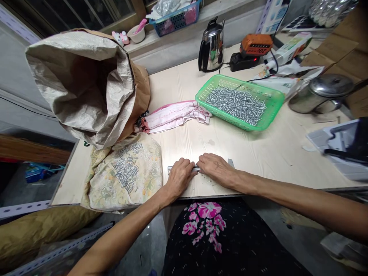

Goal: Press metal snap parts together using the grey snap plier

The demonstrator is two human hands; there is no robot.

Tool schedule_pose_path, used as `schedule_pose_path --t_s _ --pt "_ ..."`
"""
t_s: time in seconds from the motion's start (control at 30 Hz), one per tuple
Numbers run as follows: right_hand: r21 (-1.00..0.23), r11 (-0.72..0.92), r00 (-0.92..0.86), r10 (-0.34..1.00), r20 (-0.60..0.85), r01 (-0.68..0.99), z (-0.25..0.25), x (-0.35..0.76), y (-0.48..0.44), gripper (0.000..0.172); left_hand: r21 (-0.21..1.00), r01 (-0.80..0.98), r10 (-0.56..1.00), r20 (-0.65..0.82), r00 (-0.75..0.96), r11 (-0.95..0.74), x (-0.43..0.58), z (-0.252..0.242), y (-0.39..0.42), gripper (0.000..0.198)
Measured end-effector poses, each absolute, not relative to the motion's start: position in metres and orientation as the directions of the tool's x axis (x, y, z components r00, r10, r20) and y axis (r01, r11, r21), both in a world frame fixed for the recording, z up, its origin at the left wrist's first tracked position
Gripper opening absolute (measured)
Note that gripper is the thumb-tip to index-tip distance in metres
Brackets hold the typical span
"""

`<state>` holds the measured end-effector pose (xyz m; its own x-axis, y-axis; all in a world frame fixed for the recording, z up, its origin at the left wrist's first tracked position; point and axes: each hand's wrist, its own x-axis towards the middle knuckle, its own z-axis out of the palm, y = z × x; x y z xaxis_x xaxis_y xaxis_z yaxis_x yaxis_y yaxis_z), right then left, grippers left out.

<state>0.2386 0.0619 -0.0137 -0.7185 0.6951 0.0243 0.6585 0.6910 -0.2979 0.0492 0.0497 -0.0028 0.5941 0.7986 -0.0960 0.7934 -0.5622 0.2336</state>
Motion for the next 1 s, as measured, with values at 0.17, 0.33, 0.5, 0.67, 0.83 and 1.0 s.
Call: schedule_pose_path --t_s 0.17,0.33,0.5,0.67,0.83,1.0 --pt "-0.287 0.705 -0.732 0.681 0.017 0.649 -0.017 0.235 0.065 0.017 0.216 0.812 0.823 -0.058 0.565 -0.542 0.049 -0.010 0.045 0.022" --pt "-0.297 0.712 -0.722 0.686 0.095 0.637 -0.012 0.253 0.074 0.046 0.235 0.839 0.870 0.178 0.459 -0.491 0.052 -0.025 0.019 0.033" --pt "-0.312 0.692 -0.694 0.709 0.123 0.651 -0.024 0.260 0.093 0.023 0.338 0.802 0.869 0.239 0.433 -0.493 0.074 -0.040 -0.012 0.033" --pt "-0.214 0.580 -0.558 0.815 0.158 0.786 -0.028 0.243 0.113 0.020 0.409 0.762 0.864 0.243 0.440 -0.503 0.083 -0.042 -0.018 0.024" --pt "-0.278 0.581 -0.535 0.813 0.228 0.765 -0.013 0.246 0.094 0.020 0.356 0.853 0.911 0.304 0.280 -0.381 0.057 -0.020 -0.016 0.026" --pt "-0.442 0.659 -0.665 0.727 0.168 0.609 -0.014 0.242 0.042 0.027 0.065 0.998 1.000 -0.005 -0.007 0.007 0.019 0.014 0.004 0.022"
